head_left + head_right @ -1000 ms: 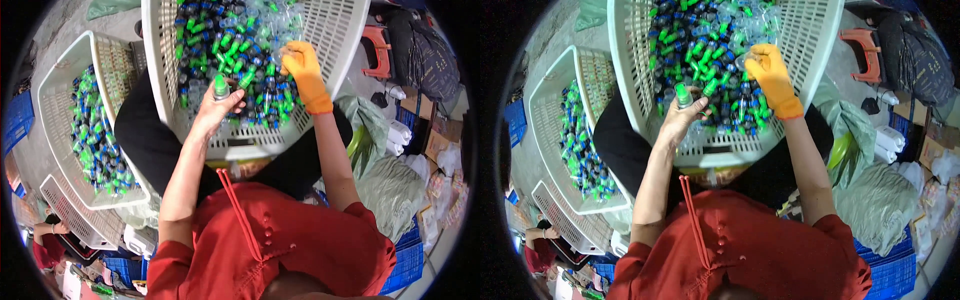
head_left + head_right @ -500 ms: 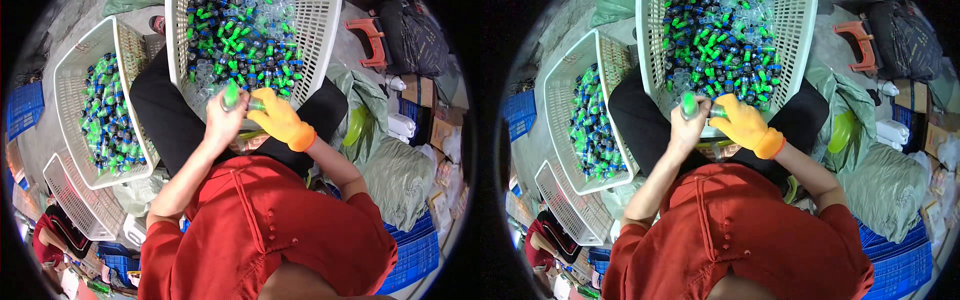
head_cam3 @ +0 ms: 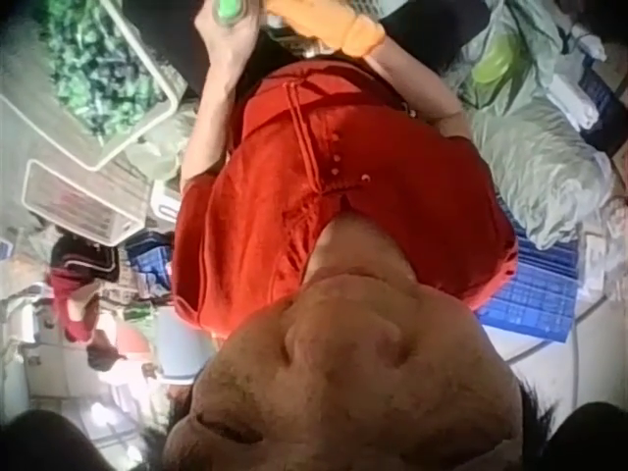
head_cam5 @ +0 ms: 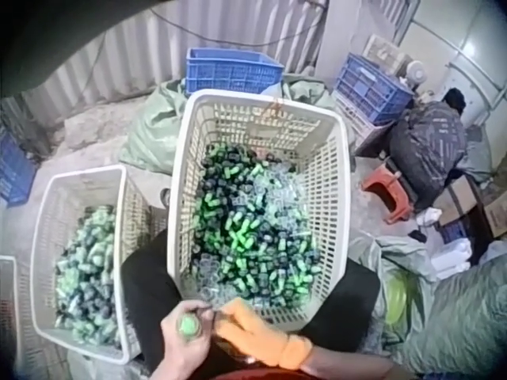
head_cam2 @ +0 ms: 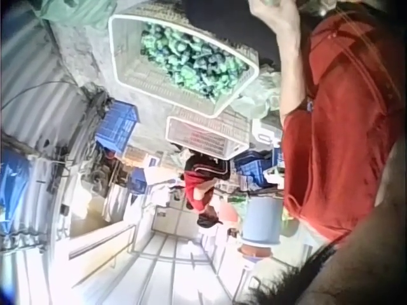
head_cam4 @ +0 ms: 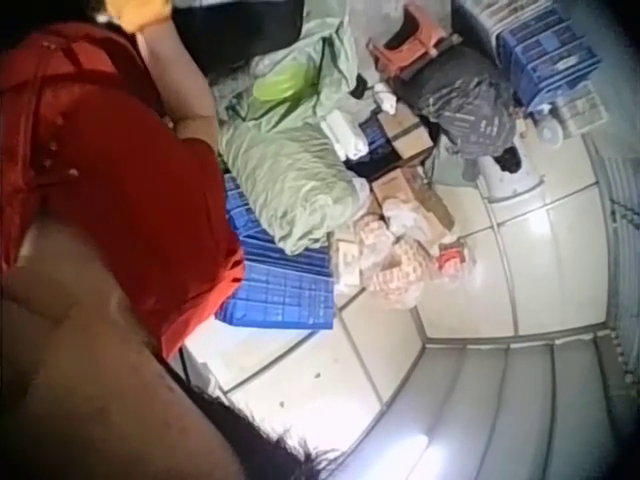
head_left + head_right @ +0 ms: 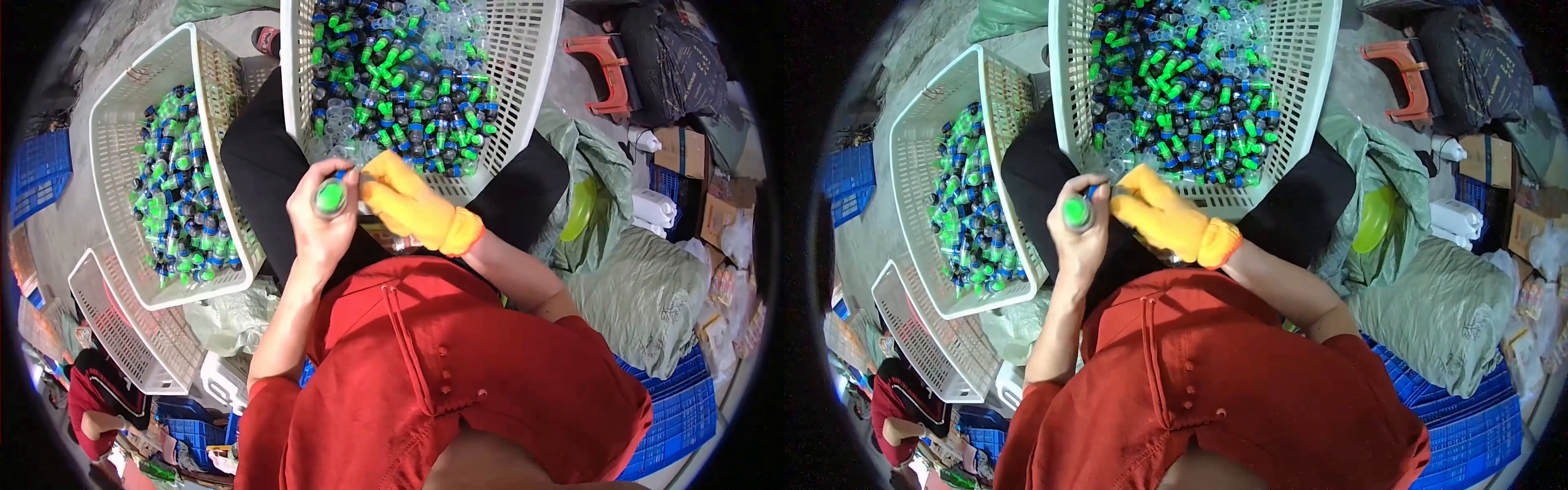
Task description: Sorting and inspecting small green and blue components into plastic bins.
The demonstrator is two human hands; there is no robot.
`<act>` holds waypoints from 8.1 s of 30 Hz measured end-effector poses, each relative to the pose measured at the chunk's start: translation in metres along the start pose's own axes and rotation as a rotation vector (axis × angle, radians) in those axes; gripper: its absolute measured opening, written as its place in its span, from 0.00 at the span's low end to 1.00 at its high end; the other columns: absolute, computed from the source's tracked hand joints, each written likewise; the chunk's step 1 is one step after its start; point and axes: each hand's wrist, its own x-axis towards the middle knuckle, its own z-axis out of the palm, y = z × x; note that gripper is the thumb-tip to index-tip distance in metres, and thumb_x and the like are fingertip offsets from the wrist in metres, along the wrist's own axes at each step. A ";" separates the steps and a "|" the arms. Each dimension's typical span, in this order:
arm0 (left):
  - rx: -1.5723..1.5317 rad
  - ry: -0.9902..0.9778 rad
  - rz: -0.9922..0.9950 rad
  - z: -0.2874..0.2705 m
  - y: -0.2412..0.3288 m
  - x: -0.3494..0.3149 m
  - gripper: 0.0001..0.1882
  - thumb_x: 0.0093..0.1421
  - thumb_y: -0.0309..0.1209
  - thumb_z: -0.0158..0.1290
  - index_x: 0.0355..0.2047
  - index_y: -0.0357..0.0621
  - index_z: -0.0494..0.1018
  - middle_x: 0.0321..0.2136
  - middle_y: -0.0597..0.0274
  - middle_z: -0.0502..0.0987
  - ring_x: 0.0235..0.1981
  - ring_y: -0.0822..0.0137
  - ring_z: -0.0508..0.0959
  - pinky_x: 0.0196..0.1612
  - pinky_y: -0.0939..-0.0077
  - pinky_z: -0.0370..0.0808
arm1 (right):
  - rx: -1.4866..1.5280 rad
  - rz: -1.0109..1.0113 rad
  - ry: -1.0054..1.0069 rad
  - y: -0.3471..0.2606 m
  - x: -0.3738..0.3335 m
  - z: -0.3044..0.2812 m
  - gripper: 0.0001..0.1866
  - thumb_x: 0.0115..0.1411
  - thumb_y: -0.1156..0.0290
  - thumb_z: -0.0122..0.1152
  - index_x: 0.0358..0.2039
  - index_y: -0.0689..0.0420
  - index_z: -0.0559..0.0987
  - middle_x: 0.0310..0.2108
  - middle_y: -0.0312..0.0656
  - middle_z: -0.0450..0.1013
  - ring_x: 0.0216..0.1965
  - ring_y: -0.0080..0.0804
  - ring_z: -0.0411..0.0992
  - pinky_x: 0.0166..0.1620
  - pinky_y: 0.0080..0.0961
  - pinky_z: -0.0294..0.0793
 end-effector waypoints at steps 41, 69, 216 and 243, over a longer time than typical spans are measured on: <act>0.905 -0.280 -0.277 0.166 -0.108 0.468 0.46 0.53 0.67 0.40 0.57 0.39 0.67 0.53 0.42 0.71 0.54 0.44 0.70 0.55 0.52 0.67 | -1.321 -0.160 0.296 -0.163 0.392 -0.306 0.34 0.60 0.41 0.36 0.47 0.56 0.78 0.48 0.42 0.75 0.48 0.45 0.73 0.53 0.40 0.68; 0.548 -0.143 0.374 0.136 -0.076 0.165 0.31 0.58 0.48 0.53 0.56 0.42 0.66 0.52 0.52 0.71 0.55 0.50 0.69 0.60 0.46 0.58 | -1.237 -0.616 0.458 -0.079 0.116 -0.219 0.20 0.55 0.54 0.54 0.42 0.54 0.78 0.38 0.41 0.75 0.40 0.44 0.72 0.47 0.35 0.69; -0.317 -0.193 -0.341 0.067 0.009 0.042 0.10 0.58 0.27 0.55 0.40 0.37 0.74 0.23 0.61 0.75 0.15 0.75 0.69 0.20 0.83 0.69 | -0.456 -0.371 0.455 0.000 -0.007 -0.054 0.21 0.55 0.77 0.58 0.49 0.59 0.67 0.36 0.43 0.70 0.31 0.26 0.68 0.35 0.21 0.69; 0.408 -0.128 0.006 0.005 -0.010 0.108 0.16 0.53 0.32 0.60 0.42 0.39 0.76 0.30 0.55 0.79 0.28 0.59 0.77 0.33 0.70 0.75 | -1.738 -0.692 0.562 0.007 0.122 -0.148 0.19 0.48 0.69 0.61 0.44 0.51 0.73 0.39 0.41 0.70 0.36 0.42 0.67 0.40 0.34 0.67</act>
